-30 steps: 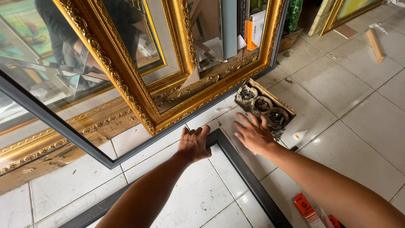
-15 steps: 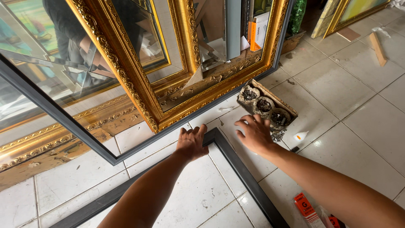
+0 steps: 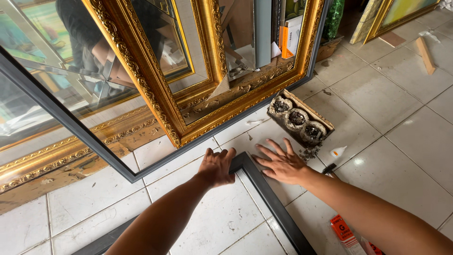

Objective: The person assembles a large black picture frame by hand, applying adhesive to the corners, joining the pieces, and using a small tool to secure the joints.

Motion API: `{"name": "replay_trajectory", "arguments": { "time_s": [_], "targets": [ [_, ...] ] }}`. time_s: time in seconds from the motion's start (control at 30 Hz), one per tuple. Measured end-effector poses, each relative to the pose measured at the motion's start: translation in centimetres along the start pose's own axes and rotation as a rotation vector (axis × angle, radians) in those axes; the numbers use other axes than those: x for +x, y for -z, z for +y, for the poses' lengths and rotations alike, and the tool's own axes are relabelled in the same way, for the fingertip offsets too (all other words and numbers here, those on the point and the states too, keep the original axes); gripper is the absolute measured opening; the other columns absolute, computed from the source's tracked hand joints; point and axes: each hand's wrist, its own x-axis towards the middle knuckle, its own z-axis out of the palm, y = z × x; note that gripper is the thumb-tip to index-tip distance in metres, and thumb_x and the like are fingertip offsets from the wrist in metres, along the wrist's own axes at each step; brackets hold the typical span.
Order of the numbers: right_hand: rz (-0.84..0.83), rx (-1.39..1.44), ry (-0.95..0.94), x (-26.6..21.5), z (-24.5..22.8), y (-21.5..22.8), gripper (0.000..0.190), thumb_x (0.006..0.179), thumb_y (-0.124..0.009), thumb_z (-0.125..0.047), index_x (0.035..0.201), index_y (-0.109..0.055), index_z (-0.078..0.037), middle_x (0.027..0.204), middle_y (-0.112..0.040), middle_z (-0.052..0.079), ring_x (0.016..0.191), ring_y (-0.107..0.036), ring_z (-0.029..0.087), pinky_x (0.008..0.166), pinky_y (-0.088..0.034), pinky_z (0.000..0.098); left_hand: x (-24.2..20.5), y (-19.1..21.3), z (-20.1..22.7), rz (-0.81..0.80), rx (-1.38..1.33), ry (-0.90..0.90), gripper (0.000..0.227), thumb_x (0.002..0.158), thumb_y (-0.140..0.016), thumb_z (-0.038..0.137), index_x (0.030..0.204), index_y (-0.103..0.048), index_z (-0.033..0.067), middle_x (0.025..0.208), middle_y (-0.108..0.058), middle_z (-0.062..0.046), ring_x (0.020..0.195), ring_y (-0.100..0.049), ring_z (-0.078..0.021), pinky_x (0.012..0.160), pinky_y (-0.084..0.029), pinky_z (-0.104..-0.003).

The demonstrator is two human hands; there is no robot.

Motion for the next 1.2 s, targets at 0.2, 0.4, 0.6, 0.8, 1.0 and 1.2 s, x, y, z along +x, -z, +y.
{"name": "replay_trajectory", "arguments": {
  "time_s": [0.2,0.4,0.6,0.8,1.0,1.2],
  "targets": [
    [0.219,0.026,-0.204,1.1,3.4,-5.3,0.058,0.115,-0.042,-0.060,0.167,-0.048,-0.035,0.183,-0.032,0.001,0.168,-0.027,0.035,0.126,-0.025,0.0716,0.7,-2.6,-0.4,0.056,0.018,-0.046,0.069,0.089,-0.069,0.048,0.145,-0.040,0.0217,0.125,-0.062,-0.005,0.124,-0.073,-0.0319,0.113,-0.044,-0.051],
    [0.372,0.072,-0.267,-6.1,6.4,-8.5,0.026,0.105,-0.067,-0.040,0.130,-0.069,-0.031,0.129,-0.062,-0.004,0.124,-0.057,0.026,0.094,-0.049,0.0502,2.6,1.4,1.1,0.246,0.096,-0.345,0.083,0.088,-0.071,0.057,0.156,-0.050,0.0143,0.138,-0.059,-0.012,0.132,-0.065,-0.0377,0.113,-0.049,-0.059],
    [0.076,0.216,-0.511,-19.3,8.1,-11.6,0.013,0.108,-0.064,-0.037,0.116,-0.071,-0.030,0.103,-0.065,-0.008,0.111,-0.063,0.020,0.099,-0.049,0.0458,11.3,5.6,15.5,0.011,0.704,-1.014,0.052,0.100,-0.075,0.031,0.148,-0.056,0.0274,0.146,-0.067,-0.006,0.140,-0.065,-0.0350,0.116,-0.050,-0.061],
    [-0.137,0.695,-1.071,-31.4,7.5,-17.1,0.030,0.106,-0.065,-0.031,0.135,-0.074,-0.030,0.114,-0.083,0.002,0.111,-0.079,0.028,0.095,-0.058,0.0553,15.1,-4.3,32.6,-0.195,0.298,-0.950,0.044,0.105,-0.069,0.036,0.149,-0.064,0.0341,0.151,-0.067,0.000,0.144,-0.065,-0.0306,0.113,-0.054,-0.059],
    [-0.178,1.044,-1.029,-36.7,4.0,-18.6,0.035,0.091,-0.080,-0.033,0.125,-0.081,-0.025,0.113,-0.086,0.007,0.089,-0.085,0.022,0.082,-0.067,0.0411,5.9,-1.9,33.9,-0.286,0.366,-1.093,0.066,0.106,-0.068,0.024,0.167,-0.045,0.0223,0.168,-0.051,-0.009,0.154,-0.052,-0.0364,0.123,-0.047,-0.060],
    [-0.153,1.076,-1.033,-39.5,-7.1,-13.2,0.063,0.098,-0.082,-0.029,0.152,-0.051,-0.019,0.141,-0.072,0.022,0.129,-0.074,0.048,0.102,-0.066,0.0574,8.2,-7.9,36.0,-0.056,0.350,-1.289,0.053,0.104,-0.073,0.021,0.154,-0.057,0.0204,0.155,-0.057,-0.013,0.134,-0.066,-0.0373,0.106,-0.056,-0.055]
  ]
}}
